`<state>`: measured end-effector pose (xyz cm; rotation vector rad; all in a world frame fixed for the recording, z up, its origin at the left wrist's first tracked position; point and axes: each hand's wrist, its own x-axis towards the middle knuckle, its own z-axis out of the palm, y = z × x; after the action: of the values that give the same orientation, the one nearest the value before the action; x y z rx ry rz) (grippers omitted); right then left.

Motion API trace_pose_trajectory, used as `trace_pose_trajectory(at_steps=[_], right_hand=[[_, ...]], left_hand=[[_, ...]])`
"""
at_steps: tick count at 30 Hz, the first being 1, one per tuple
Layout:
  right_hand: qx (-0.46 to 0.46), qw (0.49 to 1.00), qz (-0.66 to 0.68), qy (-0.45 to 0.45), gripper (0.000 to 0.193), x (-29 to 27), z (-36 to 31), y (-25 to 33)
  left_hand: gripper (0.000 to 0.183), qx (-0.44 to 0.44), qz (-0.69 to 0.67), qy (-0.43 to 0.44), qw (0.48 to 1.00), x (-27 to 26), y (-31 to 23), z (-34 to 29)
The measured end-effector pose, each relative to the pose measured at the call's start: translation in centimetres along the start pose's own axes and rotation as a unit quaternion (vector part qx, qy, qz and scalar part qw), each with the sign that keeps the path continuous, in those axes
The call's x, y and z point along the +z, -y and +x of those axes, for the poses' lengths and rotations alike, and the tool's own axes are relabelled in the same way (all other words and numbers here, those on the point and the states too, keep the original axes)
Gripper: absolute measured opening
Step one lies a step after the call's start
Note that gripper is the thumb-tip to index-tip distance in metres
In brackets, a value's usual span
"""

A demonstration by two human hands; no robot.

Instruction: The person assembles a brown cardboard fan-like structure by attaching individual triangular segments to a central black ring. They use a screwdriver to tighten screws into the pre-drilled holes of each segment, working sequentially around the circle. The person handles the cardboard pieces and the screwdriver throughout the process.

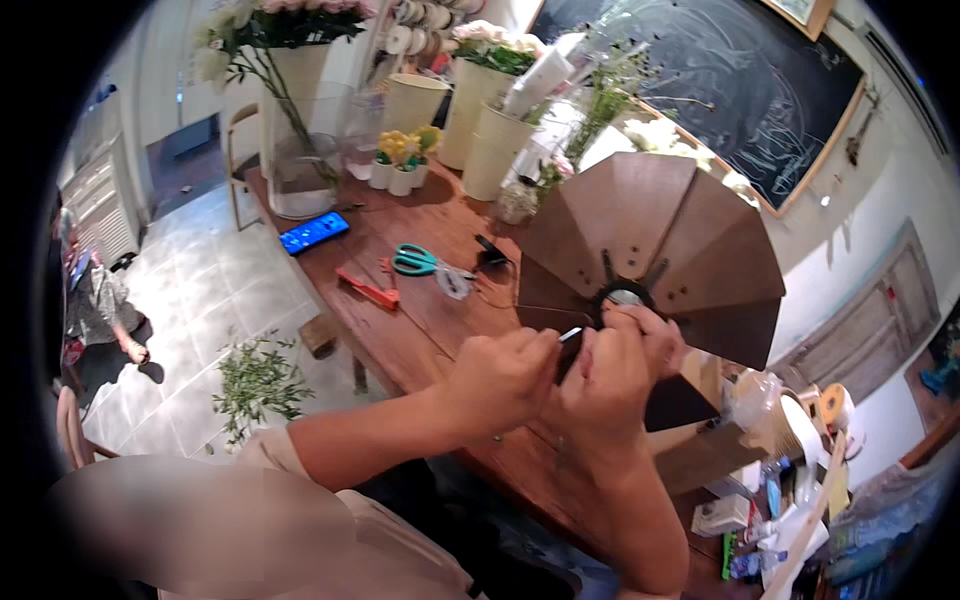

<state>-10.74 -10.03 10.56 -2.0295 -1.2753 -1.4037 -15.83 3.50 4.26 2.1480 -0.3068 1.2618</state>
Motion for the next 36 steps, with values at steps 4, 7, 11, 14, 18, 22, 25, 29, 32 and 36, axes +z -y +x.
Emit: trace_pose_trajectory(at_steps=[4,7,11,14,18,22,25,29,32,36], right_hand=[[-0.008,1.0,0.003,0.014,0.031,-0.7,0.7,0.1],[0.002,0.999,0.008,0.031,0.034,-1.2,0.8,-0.2],[0.004,0.998,0.012,0.063,0.017,-1.5,0.1,-0.8],[0.019,0.996,0.025,0.078,0.018,-1.6,-0.7,-1.2],[0.061,0.99,0.059,0.112,0.02,-2.4,-0.3,-1.1],[0.106,0.977,0.113,0.145,0.026,-2.4,-0.9,-2.4],[0.125,0.964,0.158,0.173,0.026,-1.7,-1.5,-2.4],[0.083,0.971,0.141,0.172,0.016,-1.6,-1.7,-1.9],[0.085,0.989,0.12,0.004,0.017,-2.9,-2.8,-0.5],[0.154,0.852,0.372,-0.336,0.026,-5.0,-11.9,0.2]], left_hand=[[0.009,-0.012,0.013,0.017,1.0,-1.3,-0.6,0.2],[0.007,-0.046,-0.052,0.008,0.998,-1.6,-0.7,0.6],[0.009,-0.064,-0.119,-0.065,0.989,-1.6,-0.9,0.1],[0.014,-0.124,-0.118,-0.157,0.973,-1.1,1.7,-1.0],[0.02,-0.236,-0.1,-0.208,0.944,1.4,8.7,-6.0],[0.038,-0.465,-0.648,-0.158,0.583,2.8,7.6,-7.9],[0.058,-0.456,-0.723,-0.144,0.499,2.2,5.4,-7.4],[0.054,-0.445,-0.77,-0.156,0.429,2.2,5.2,-7.7],[0.053,-0.455,-0.753,-0.174,0.443,1.8,5.5,-8.3],[0.052,-0.453,-0.757,-0.189,0.431,1.6,5.5,-8.3]])
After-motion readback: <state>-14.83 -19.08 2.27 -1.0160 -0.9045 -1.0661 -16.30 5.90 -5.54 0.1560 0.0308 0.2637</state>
